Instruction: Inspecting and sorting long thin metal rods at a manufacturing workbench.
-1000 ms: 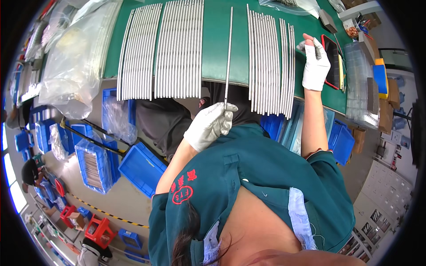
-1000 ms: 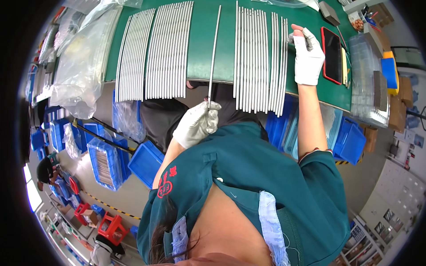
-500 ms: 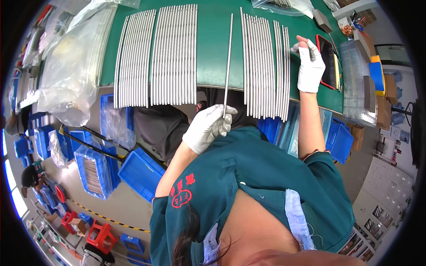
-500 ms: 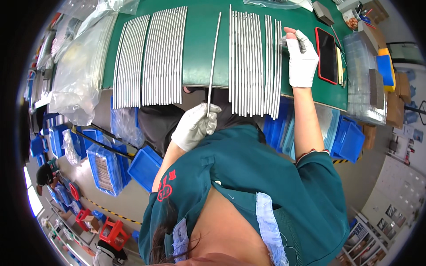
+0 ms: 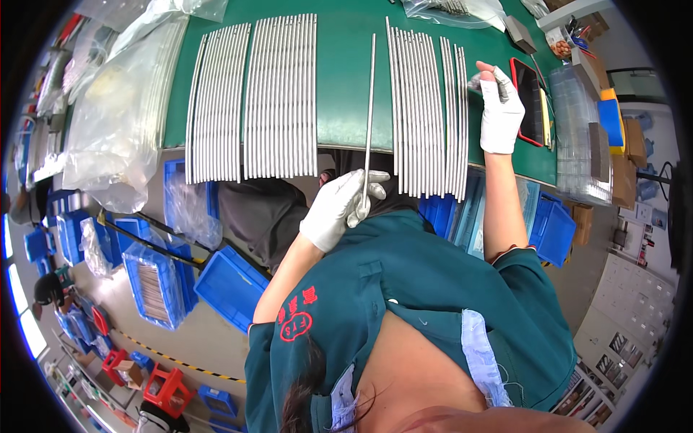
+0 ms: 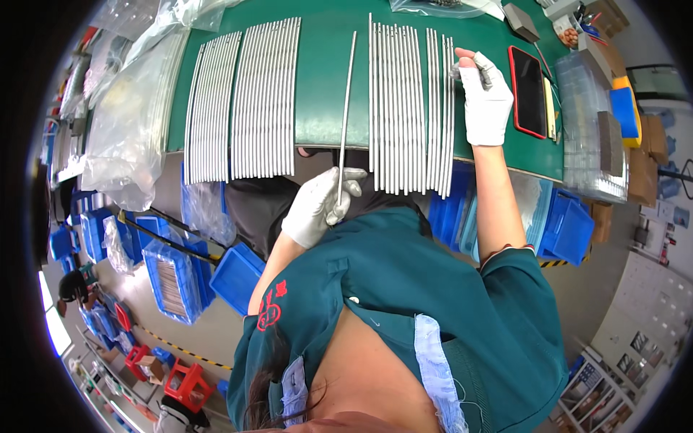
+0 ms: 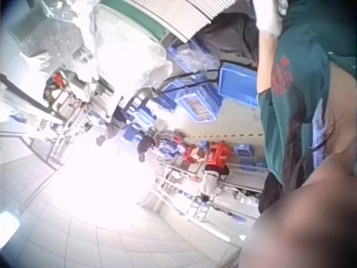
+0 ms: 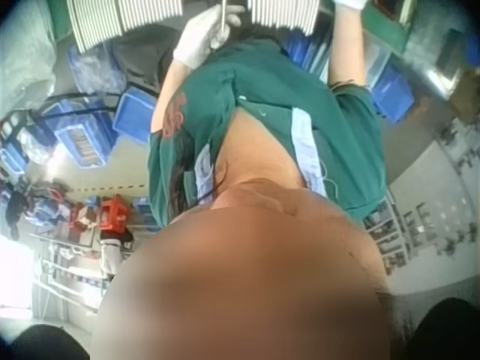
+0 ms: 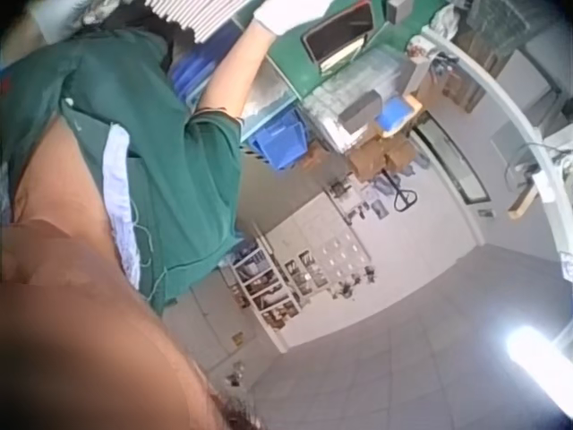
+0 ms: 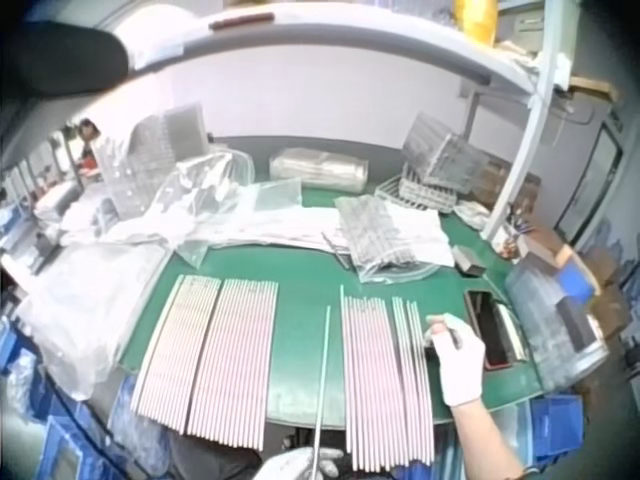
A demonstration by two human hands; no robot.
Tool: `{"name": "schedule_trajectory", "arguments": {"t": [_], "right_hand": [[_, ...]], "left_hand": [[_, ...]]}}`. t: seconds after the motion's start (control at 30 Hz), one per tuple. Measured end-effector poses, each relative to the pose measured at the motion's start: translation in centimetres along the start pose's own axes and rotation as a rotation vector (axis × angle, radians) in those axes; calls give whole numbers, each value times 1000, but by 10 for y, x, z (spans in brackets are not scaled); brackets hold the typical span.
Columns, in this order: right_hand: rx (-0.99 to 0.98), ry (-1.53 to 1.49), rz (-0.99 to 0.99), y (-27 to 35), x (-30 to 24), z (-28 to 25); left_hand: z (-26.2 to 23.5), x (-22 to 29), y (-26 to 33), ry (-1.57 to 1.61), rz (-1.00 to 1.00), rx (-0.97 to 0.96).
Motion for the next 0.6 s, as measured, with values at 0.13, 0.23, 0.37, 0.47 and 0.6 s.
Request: {"name": "schedule_trajectory", "arguments": {"t": [0.13, 0.23, 0.37, 0.47, 0.6], "right_hand": [[-5, -16, 3, 1, 1, 1], [1, -1, -18, 1, 1, -1], [22, -26, -26, 0, 5, -1], [38, -50, -17, 0, 5, -4], [22, -17, -36, 0, 5, -3]], "left_hand": [[-6, -7, -2, 84, -48, 33], [-3, -9, 0, 152, -68, 57], [-1, -9, 3, 171, -67, 37], [-4, -14, 3, 128, -72, 49], [-2, -7, 3, 57, -21, 40]]}}
Point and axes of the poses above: each hand's wrist, its own y-axis away from the middle knuckle, its own z-axis out of the palm, x = y × z, the point moved 10 cm from there along -y, towards the middle knuckle, and after that the axes turned 9 degrees about y, right-handed, at the moved point
